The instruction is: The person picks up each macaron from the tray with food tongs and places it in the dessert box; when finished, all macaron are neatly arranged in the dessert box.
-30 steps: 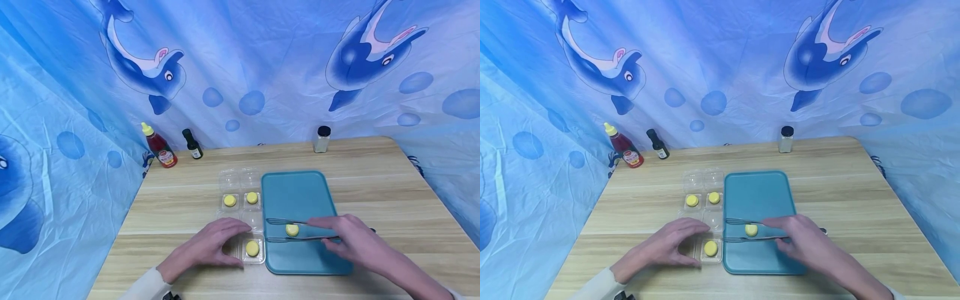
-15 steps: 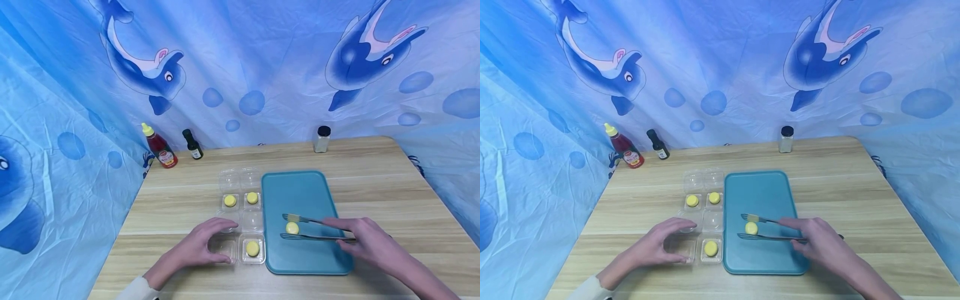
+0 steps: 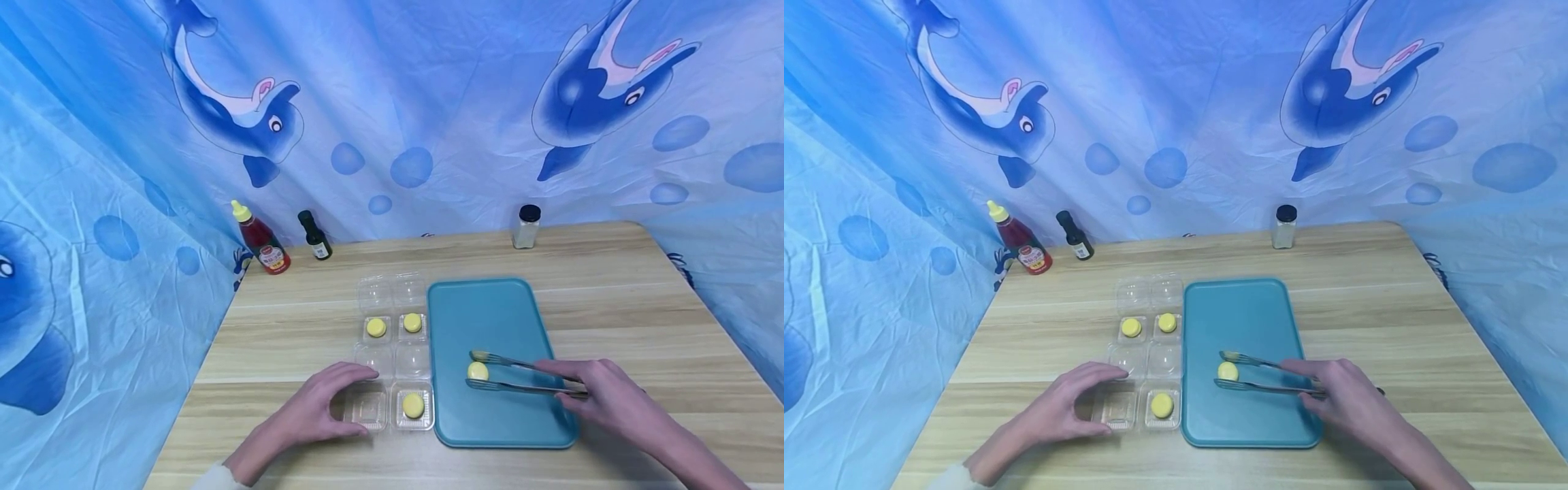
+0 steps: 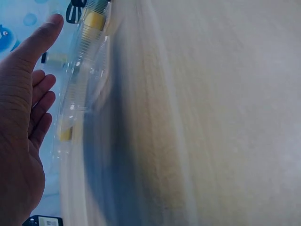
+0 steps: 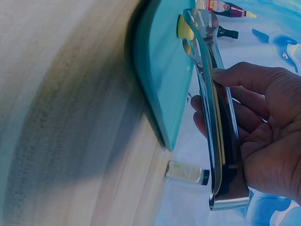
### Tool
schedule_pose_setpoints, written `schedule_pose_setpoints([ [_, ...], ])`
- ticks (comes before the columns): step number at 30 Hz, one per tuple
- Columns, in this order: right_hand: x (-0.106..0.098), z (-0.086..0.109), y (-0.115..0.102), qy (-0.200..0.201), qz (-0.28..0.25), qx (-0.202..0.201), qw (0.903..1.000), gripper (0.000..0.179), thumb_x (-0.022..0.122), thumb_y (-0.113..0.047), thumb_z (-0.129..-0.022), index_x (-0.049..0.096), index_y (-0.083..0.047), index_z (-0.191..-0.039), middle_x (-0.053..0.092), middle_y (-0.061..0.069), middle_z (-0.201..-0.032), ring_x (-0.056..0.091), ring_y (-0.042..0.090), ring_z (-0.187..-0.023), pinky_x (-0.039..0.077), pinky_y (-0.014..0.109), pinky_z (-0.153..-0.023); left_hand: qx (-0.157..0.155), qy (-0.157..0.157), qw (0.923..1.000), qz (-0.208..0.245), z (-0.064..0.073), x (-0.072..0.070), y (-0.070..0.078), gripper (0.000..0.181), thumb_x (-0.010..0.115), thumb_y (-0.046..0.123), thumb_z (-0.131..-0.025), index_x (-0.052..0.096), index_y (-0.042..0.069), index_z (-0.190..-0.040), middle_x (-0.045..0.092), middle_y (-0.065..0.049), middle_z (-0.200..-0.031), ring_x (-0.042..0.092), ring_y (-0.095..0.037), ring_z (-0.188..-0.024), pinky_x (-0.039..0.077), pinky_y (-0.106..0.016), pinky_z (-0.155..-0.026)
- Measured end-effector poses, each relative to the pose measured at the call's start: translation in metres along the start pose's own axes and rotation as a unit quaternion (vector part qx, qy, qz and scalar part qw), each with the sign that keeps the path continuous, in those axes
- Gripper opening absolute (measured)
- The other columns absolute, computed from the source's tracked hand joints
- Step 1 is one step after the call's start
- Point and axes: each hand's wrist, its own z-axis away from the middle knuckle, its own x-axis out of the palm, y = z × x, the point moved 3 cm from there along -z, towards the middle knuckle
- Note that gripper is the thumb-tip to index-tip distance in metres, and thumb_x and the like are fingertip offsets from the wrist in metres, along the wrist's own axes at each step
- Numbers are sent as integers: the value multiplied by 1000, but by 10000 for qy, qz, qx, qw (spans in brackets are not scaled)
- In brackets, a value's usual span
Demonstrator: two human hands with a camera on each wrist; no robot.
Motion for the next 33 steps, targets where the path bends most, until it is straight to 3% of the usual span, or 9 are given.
schedule_pose_setpoints([
  [6,3,1,4,-15,2,-70,10000,49,86,4,-82,77,-8,-129,77,13,-123,61,3,-83,50,21,-60,103,180,9998,58,7,0,-2,92,99,44,-71,59,14,-149,65,-1,-144,60,-21,-133,51,-45,-112],
  [12,3,2,8,50,22,-157,9999,47,87,2,-83,77,-9,-128,77,13,-122,62,3,-86,49,22,-62,56,62,9999,-113,10,2,-3,95,97,51,-71,58,16,-150,64,-2,-146,60,-21,-134,50,-48,-113],
  [18,4,2,12,147,-69,-261,9995,48,86,3,-83,78,-10,-128,77,10,-122,69,7,-101,54,22,-64,141,-2,9995,-279,10,3,-3,94,96,54,-72,58,16,-149,65,-2,-145,60,-21,-134,51,-47,-112],
  [26,2,2,16,278,-203,-422,9985,48,86,5,-82,77,-9,-128,77,16,-118,58,-2,-75,49,21,-53,245,43,9989,-391,10,4,-3,91,96,54,-73,59,16,-147,66,-3,-143,60,-20,-133,51,-46,-112],
  [33,-5,-2,1,369,-309,-620,9969,48,85,5,-83,78,-11,-128,78,12,-117,55,-2,-72,47,21,-48,263,55,9983,-512,9,3,-4,89,94,56,-74,61,15,-146,66,-2,-142,60,-20,-133,51,-47,-112],
])
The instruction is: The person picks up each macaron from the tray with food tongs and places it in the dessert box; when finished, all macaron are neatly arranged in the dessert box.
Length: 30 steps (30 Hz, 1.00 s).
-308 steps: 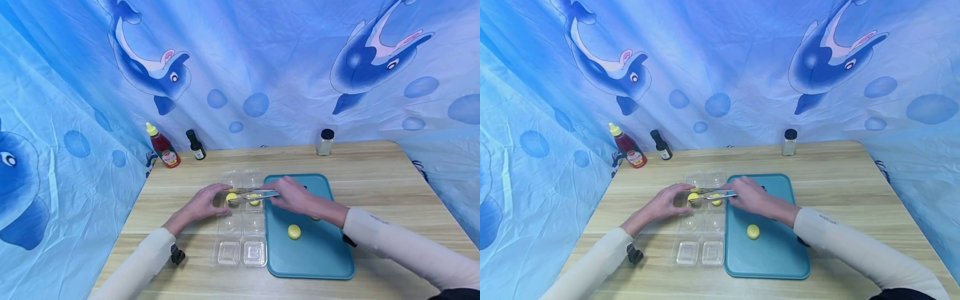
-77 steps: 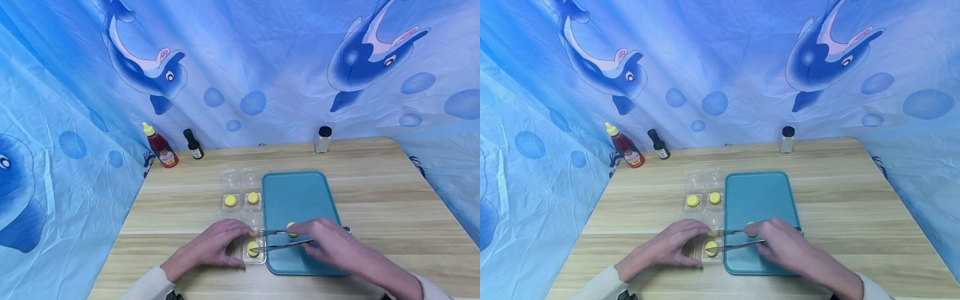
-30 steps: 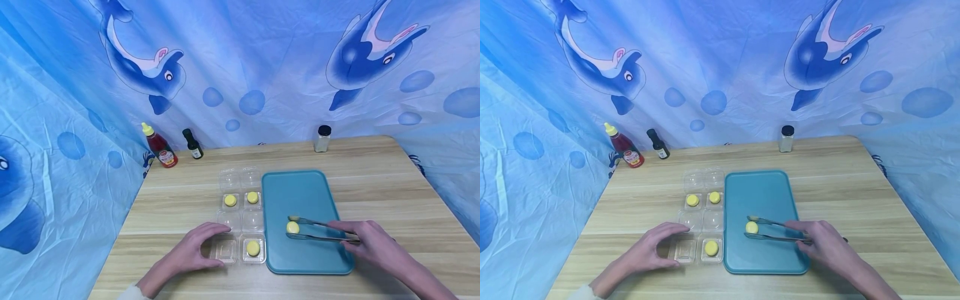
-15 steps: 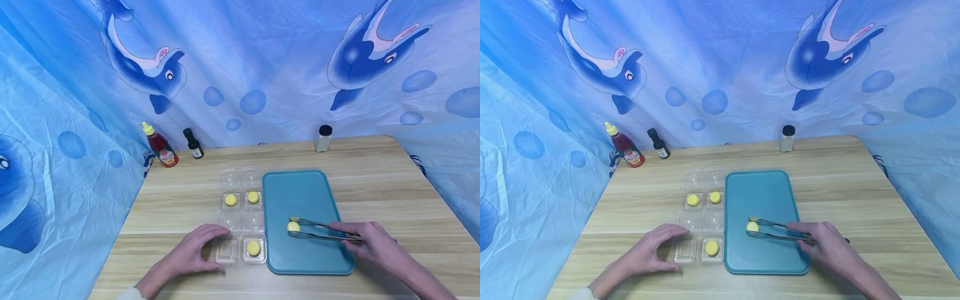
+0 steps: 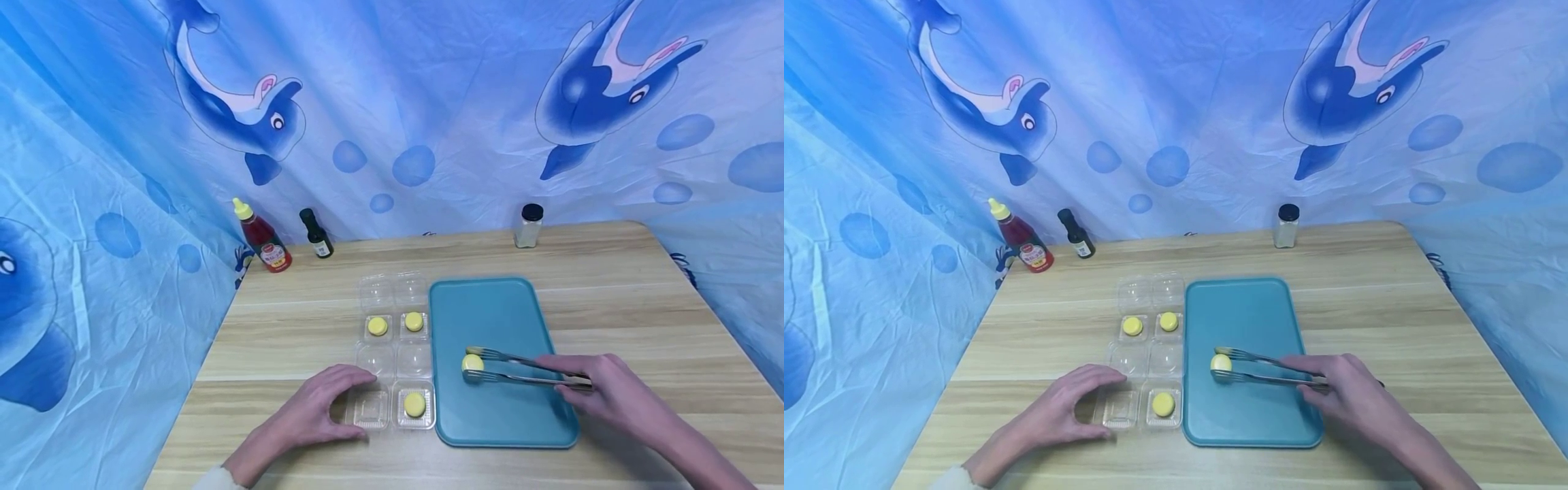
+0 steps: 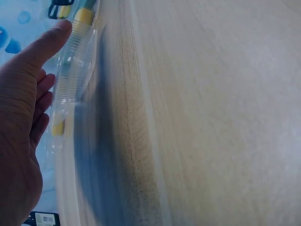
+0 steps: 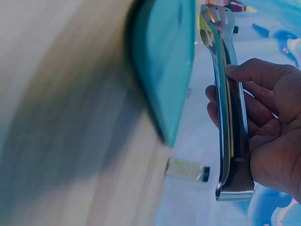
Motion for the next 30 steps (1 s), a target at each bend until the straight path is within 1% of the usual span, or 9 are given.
schedule_pose_setpoints([
  [4,0,-9,-18,-57,-159,-169,9997,49,85,4,-84,77,-13,-130,78,11,-120,51,-2,-65,44,21,-44,1,-32,10000,-39,-1,1,0,88,93,56,-75,62,14,-145,66,-2,-142,60,-20,-133,51,-47,-112],
  [8,5,-19,-38,-111,-189,-460,9987,52,85,4,-85,76,-13,-132,76,10,-125,60,-1,-76,43,20,-44,0,-62,10000,-27,-2,1,0,87,93,56,-75,62,14,-145,67,-2,-142,61,-21,-132,51,-48,-111],
  [9,7,-22,-43,-155,-199,-509,9984,52,85,3,-85,76,-14,-133,76,9,-127,60,-1,-74,43,20,-44,-8,-67,10000,-22,-2,1,0,87,93,56,-75,62,14,-145,67,-2,-142,61,-21,-132,51,-48,-112],
  [10,10,-25,-48,-161,-191,-602,9979,51,85,3,-85,76,-13,-133,76,8,-128,65,2,-81,45,19,-46,-11,-70,10000,-25,-3,1,0,87,93,56,-75,62,14,-145,67,-2,-142,61,-22,-132,51,-48,-112],
  [13,20,-33,-60,-167,-107,-946,9953,51,84,4,-85,76,-13,-133,75,6,-129,75,15,-99,57,21,-59,8,-66,10000,-32,-3,1,0,87,94,56,-74,62,14,-144,67,-2,-142,61,-23,-132,50,-49,-112],
  [16,30,-40,-71,-192,-8,-1211,9925,50,83,4,-85,76,-12,-132,76,3,-129,72,25,-118,64,30,-77,20,-86,10000,-26,-4,1,0,87,93,56,-75,62,14,-145,67,-2,-142,61,-23,-132,50,-48,-113],
  [18,37,-44,-76,-309,-6,-1246,9917,50,82,2,-86,76,-13,-133,75,1,-130,71,23,-119,63,32,-80,23,-100,9999,-29,-5,2,-1,86,93,56,-75,62,15,-144,66,-1,-142,61,-22,-132,50,-48,-113],
  [23,57,-54,-89,-680,-180,-1217,9901,48,79,1,-89,75,-15,-134,74,0,-132,69,12,-114,56,21,-67,5,-100,9999,-51,-4,1,-1,86,94,56,-75,62,16,-144,66,1,-141,61,-20,-132,50,-47,-113],
  [30,81,-66,-105,-742,-133,-1586,9845,50,77,7,-85,76,-12,-132,76,2,-127,72,15,-113,58,22,-73,37,-59,10000,-1,-5,1,0,86,94,55,-74,63,14,-143,67,1,-141,61,-20,-131,51,-47,-112],
])
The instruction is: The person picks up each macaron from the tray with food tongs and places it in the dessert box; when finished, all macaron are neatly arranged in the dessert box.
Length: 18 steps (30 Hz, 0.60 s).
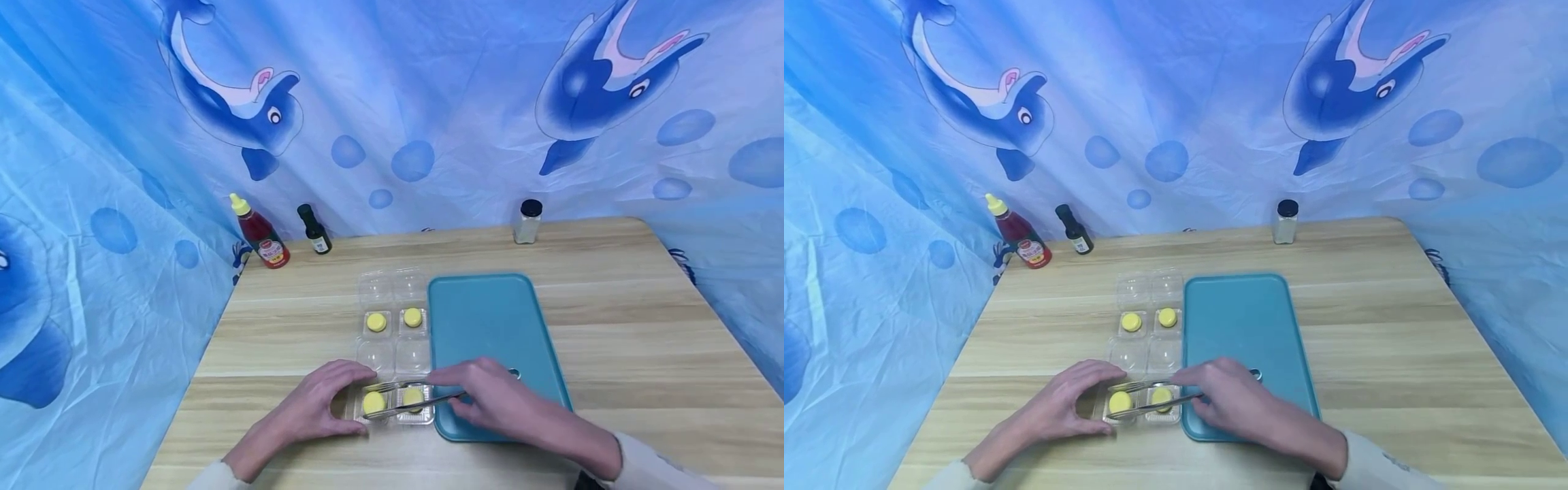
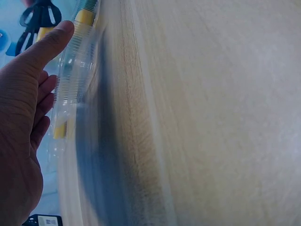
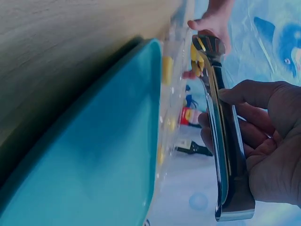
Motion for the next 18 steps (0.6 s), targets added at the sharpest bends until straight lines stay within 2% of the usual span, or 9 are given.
schedule_pose_setpoints([
  [7,13,-11,-3,29,275,39,9996,47,77,6,-83,77,-7,-128,77,3,-124,73,20,-113,65,37,-89,-48,-14,10000,30,-1,0,0,87,94,57,-74,63,14,-143,67,1,-140,61,-20,-131,51,-48,-112],
  [13,17,-15,-6,190,325,-77,9993,46,76,9,-81,78,-6,-125,79,3,-118,76,16,-103,65,31,-84,-77,-57,10000,7,-1,0,0,88,93,58,-74,62,15,-144,67,1,-141,61,-21,-131,51,-50,-112],
  [18,17,-17,-10,309,499,-82,9982,46,73,10,-78,79,-5,-121,79,6,-117,76,23,-108,65,37,-87,-114,-76,9999,-4,-1,0,0,88,93,58,-74,62,16,-145,66,3,-141,61,-20,-131,51,-49,-112],
])
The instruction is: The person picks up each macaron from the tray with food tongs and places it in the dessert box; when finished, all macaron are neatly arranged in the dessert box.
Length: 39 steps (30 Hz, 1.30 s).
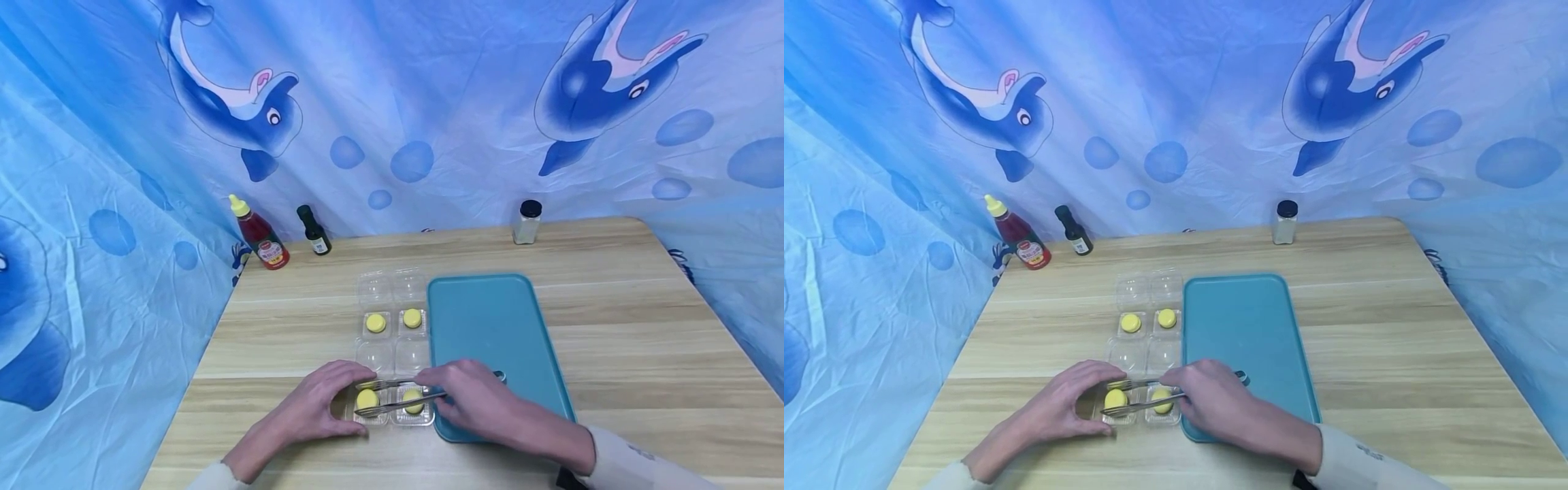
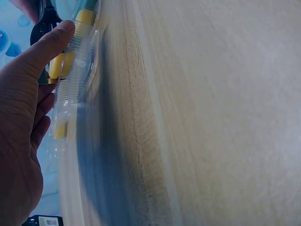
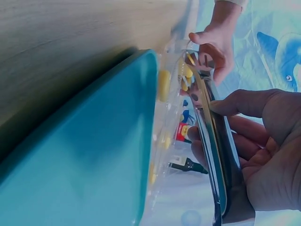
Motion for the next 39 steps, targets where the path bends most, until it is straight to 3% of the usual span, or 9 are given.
schedule_pose_setpoints([
  [23,0,-7,-11,-284,67,425,9987,49,71,11,-76,79,-3,-122,78,9,-120,74,31,-112,64,46,-92,-30,-6,10000,-37,1,0,1,87,93,58,-75,62,16,-145,67,2,-141,61,-20,-131,51,-50,-111],
  [31,0,-8,-11,-310,100,412,9986,50,72,11,-76,78,-4,-124,78,9,-120,76,30,-109,65,45,-90,-188,-71,9998,7,1,-1,2,87,94,58,-73,63,18,-144,66,4,-142,60,-17,-133,50,-47,-113],
  [39,1,-9,-11,-325,101,405,9986,49,70,10,-76,79,-5,-122,79,7,-118,76,26,-107,66,42,-87,-46,-7,9999,-98,1,0,1,87,92,60,-74,62,18,-145,66,4,-141,61,-18,-131,51,-49,-111],
])
